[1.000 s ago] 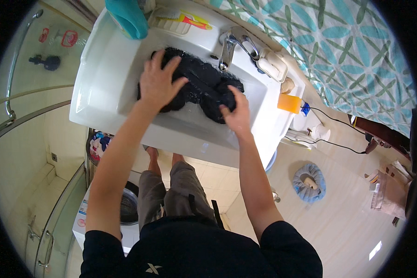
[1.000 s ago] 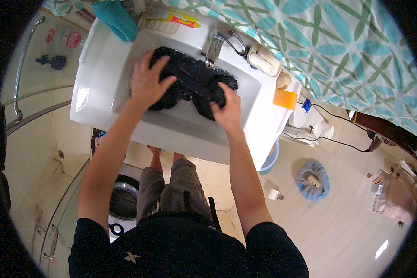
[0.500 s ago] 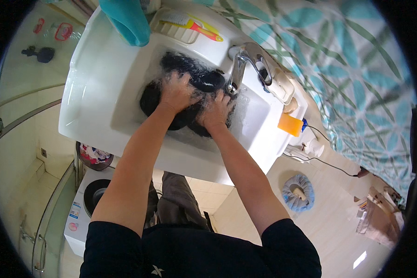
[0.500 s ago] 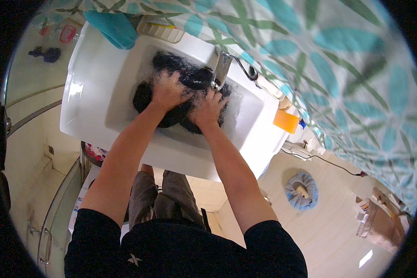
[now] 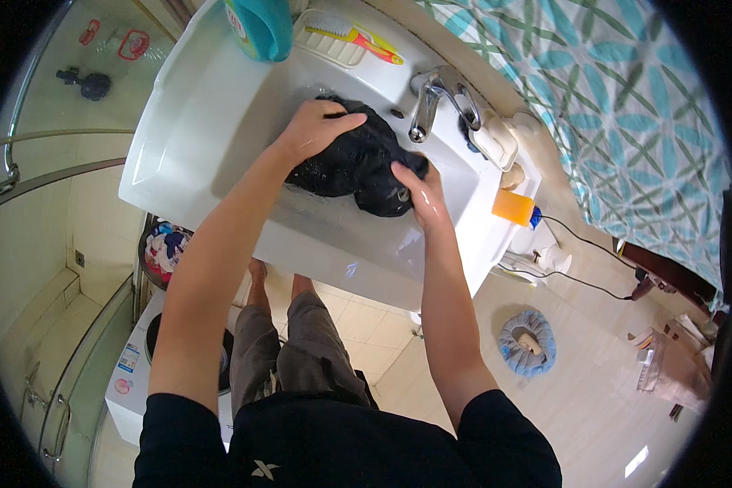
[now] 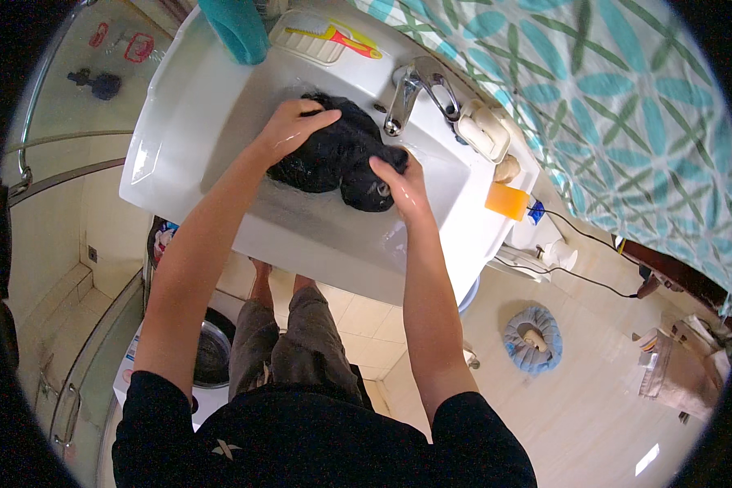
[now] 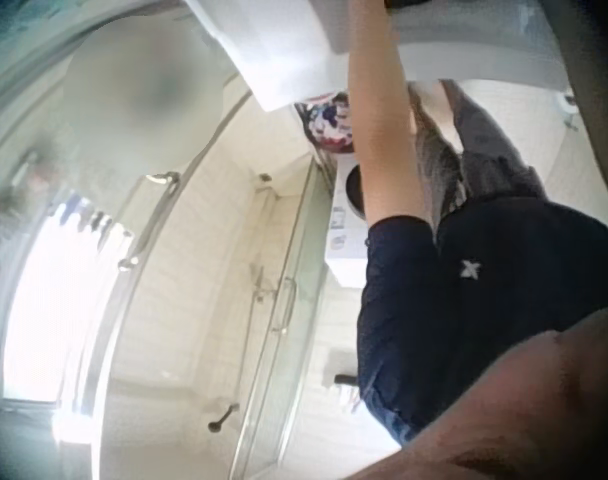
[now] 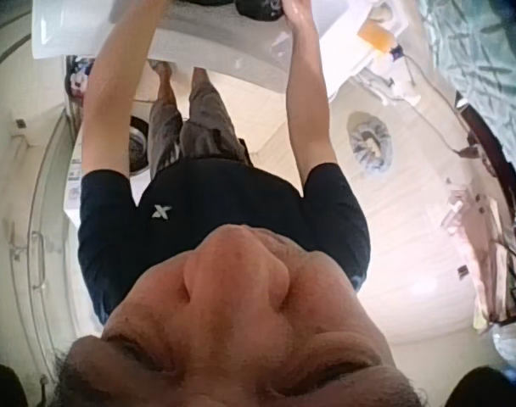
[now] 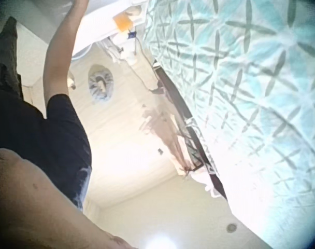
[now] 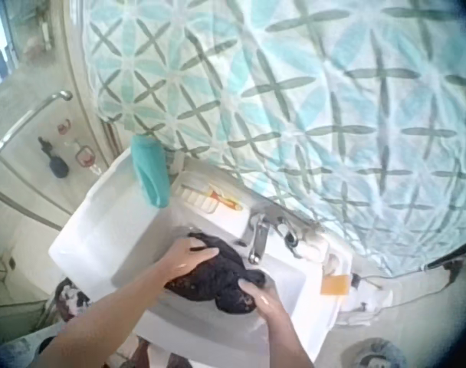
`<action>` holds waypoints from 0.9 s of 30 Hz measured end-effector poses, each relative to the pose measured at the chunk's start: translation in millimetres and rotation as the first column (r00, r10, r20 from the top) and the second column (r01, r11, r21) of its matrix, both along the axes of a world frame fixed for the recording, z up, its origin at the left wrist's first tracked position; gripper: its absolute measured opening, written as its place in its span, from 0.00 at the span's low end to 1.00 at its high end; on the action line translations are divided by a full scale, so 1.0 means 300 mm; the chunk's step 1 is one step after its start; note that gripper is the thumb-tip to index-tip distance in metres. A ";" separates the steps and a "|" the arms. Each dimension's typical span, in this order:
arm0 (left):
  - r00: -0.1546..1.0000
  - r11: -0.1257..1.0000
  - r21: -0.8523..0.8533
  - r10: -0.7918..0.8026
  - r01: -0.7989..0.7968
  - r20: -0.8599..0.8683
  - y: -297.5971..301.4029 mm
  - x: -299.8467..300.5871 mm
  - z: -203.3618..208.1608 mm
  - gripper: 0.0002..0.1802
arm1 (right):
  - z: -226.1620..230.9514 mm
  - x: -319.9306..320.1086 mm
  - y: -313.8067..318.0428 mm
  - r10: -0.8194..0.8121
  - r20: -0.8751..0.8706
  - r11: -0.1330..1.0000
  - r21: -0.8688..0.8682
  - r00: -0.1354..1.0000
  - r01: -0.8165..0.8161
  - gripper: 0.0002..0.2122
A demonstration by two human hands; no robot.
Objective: The person hand-washes a dark garment in a bathroom sink, repeatedly submerging, scrubbing, and rinsing it under running water. The garment is wrung out and briefly lifted before being placed back into the sink.
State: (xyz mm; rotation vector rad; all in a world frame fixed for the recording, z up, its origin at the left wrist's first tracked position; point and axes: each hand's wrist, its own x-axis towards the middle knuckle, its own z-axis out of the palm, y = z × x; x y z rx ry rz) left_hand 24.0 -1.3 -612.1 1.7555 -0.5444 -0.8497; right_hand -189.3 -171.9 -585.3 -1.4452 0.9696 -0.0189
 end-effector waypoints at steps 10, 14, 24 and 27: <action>0.760 0.820 0.572 -0.369 -0.004 0.535 0.288 -0.152 0.150 0.38 | 0.108 -0.237 0.083 -0.034 -0.109 0.946 -0.324 0.993 -0.003 0.31; 0.630 0.858 0.514 -0.407 0.015 0.661 0.186 -0.205 0.032 0.47 | -0.030 -0.157 0.154 0.263 -0.521 0.343 -0.736 0.812 -0.584 0.46; 0.732 0.714 0.689 -0.535 0.125 0.422 -0.078 -0.192 -0.078 0.43 | -0.257 0.053 0.155 0.155 -0.664 0.249 -0.690 0.732 -0.679 0.37; 0.781 0.748 0.651 -0.480 0.127 0.400 -0.128 -0.139 -0.107 0.43 | -0.263 0.110 0.137 0.100 -0.656 0.298 -0.698 0.748 -0.652 0.33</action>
